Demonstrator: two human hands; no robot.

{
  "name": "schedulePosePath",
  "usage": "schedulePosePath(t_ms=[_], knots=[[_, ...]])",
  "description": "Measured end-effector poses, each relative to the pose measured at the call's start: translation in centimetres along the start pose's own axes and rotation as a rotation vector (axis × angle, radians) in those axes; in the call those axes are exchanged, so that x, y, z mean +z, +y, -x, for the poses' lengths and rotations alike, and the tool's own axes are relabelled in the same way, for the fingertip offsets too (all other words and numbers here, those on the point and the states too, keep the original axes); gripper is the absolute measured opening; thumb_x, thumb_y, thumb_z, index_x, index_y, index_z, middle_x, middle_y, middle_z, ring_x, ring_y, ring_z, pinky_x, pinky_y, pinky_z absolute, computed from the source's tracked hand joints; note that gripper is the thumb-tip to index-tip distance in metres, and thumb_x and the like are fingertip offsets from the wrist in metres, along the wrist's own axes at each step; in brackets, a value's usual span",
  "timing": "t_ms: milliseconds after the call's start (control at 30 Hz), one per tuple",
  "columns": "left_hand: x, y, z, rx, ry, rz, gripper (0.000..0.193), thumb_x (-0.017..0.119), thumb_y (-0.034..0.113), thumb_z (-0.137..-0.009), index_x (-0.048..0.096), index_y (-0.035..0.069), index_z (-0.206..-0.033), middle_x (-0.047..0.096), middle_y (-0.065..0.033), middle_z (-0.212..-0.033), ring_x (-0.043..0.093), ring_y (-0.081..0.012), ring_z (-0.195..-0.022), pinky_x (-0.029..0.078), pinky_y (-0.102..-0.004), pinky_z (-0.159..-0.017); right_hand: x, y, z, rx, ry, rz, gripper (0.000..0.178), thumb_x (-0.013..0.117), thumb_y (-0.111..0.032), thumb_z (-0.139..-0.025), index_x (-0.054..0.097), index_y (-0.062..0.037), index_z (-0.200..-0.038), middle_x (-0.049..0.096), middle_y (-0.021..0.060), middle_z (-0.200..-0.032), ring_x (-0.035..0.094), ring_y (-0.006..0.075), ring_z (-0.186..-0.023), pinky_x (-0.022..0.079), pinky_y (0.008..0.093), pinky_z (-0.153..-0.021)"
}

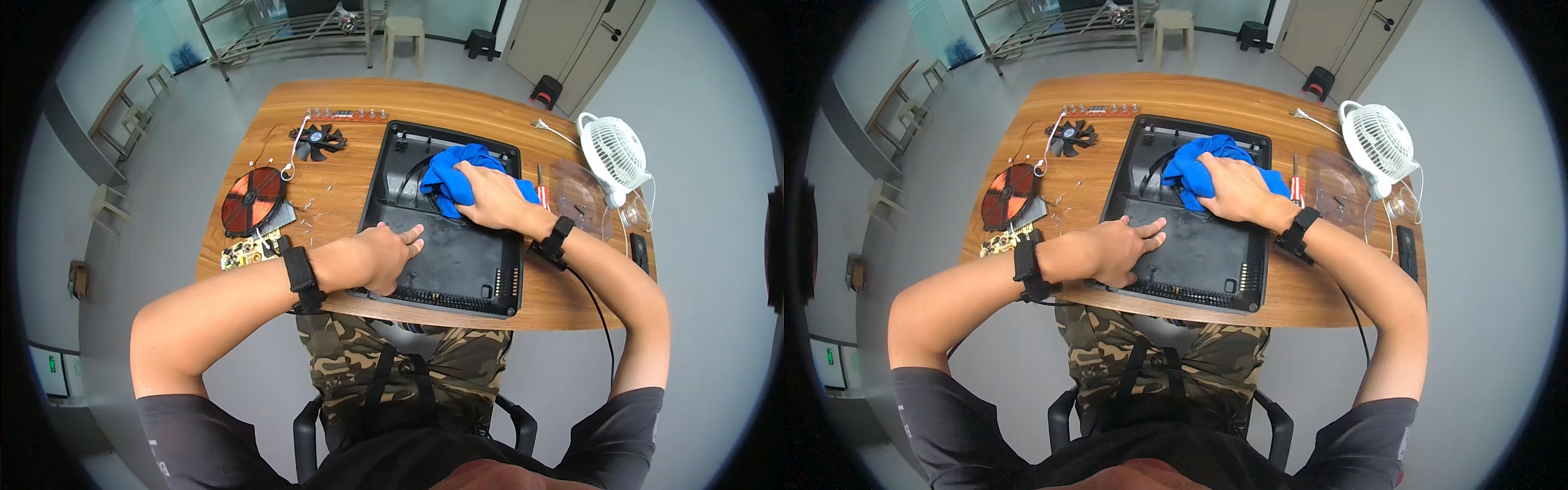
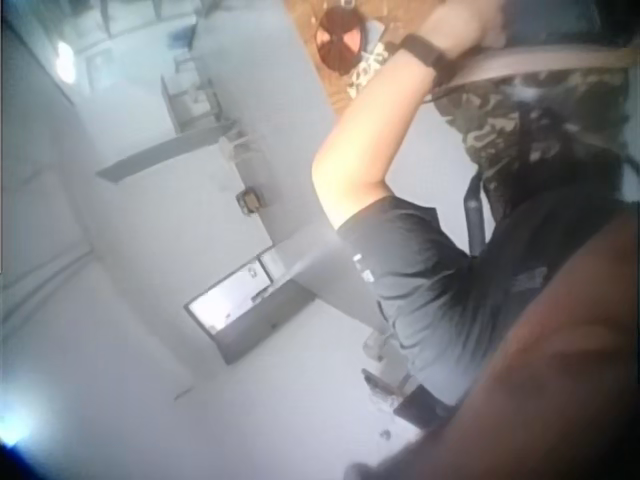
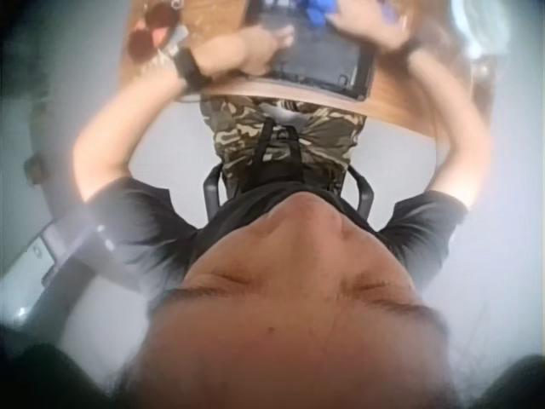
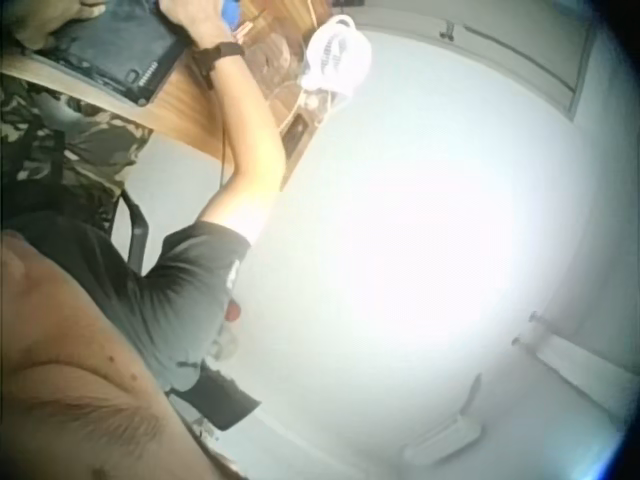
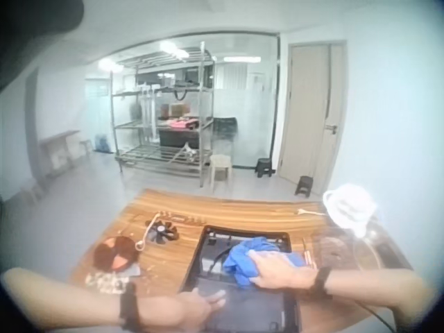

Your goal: The person disassembles a small electronic device on a wooden table, using a screwdriver to remove screws and separate components. They remove a fan, circuit board, and casing parts, then wipe the interior with a blue cloth.

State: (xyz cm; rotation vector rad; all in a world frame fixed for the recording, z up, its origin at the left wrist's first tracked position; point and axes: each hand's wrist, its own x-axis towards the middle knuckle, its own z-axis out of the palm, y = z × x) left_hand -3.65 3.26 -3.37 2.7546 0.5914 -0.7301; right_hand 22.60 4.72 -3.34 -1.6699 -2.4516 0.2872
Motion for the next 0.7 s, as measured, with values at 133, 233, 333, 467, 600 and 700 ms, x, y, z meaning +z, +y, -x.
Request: schedulePosePath(t_ms=[133,233,333,467,600,700], knots=[[0.0,0.0,0.0,-0.007,-0.021,-0.002,0.091,0.073,0.031,-0.081,0.032,0.001,-0.157,0.017,-0.0170,-0.168,0.059,-0.0373,-0.126,0.038,-0.0478,-0.117,0.4,0.3,-0.7,0.010,-0.092,-0.033,0.065,0.074,-0.032,-0.083,0.047,-0.0056,-0.135,0.063,0.0266,-0.123,0.060,0.0446,-0.115,0.048,0.0506,-0.097],[-0.4,-0.2,0.1,-0.003,-0.056,0.008,0.093,0.073,0.031,-0.080,0.030,0.002,-0.157,0.016,-0.0167,-0.169,0.058,-0.0381,-0.126,0.038,-0.0469,-0.118,0.1,1.4,-1.2,-0.066,-0.179,-0.073,0.066,0.074,-0.035,-0.083,0.047,-0.0061,-0.136,0.062,0.0260,-0.125,0.058,0.0430,-0.119,0.046,0.0492,-0.101],[-0.9,-0.1,0.2,-0.011,-0.086,0.036,0.094,0.073,0.031,-0.081,0.029,0.002,-0.158,0.015,-0.0162,-0.169,0.057,-0.0381,-0.127,0.038,-0.0459,-0.118,-0.2,2.3,-1.9,-0.180,-0.239,-0.111,0.064,0.076,-0.031,-0.082,0.048,-0.0078,-0.135,0.062,0.0233,-0.125,0.056,0.0413,-0.122,0.043,0.0481,-0.102],[-1.4,-0.1,0.3,-0.011,-0.093,0.056,0.094,0.074,0.031,-0.082,0.028,0.003,-0.159,0.014,-0.0145,-0.169,0.056,-0.0399,-0.129,0.037,-0.0453,-0.118,-0.6,3.1,-2.5,-0.232,-0.347,-0.169,0.071,0.080,-0.026,-0.079,0.046,-0.0106,-0.140,0.062,0.0252,-0.128,0.056,0.0427,-0.123,0.045,0.0499,-0.102],[-2.0,0.0,0.2,-0.038,-0.136,0.091,0.094,0.074,0.032,-0.081,0.028,0.007,-0.160,0.013,-0.0128,-0.170,0.054,-0.0437,-0.129,0.037,-0.0447,-0.118,-1.6,2.4,-3.3,-0.202,-0.423,-0.149,0.073,0.080,-0.028,-0.079,0.046,-0.0111,-0.141,0.064,0.0251,-0.123,0.059,0.0435,-0.119,0.047,0.0493,-0.099],[-2.0,0.0,0.1,-0.045,-0.134,0.108,0.095,0.075,0.033,-0.081,0.028,0.009,-0.160,0.013,-0.0119,-0.170,0.053,-0.0455,-0.130,0.037,-0.0443,-0.118,-2.1,2.2,-3.4,-0.158,-0.478,-0.135,0.069,0.080,-0.026,-0.082,0.046,-0.0118,-0.139,0.062,0.0222,-0.126,0.057,0.0444,-0.120,0.046,0.0500,-0.098]])
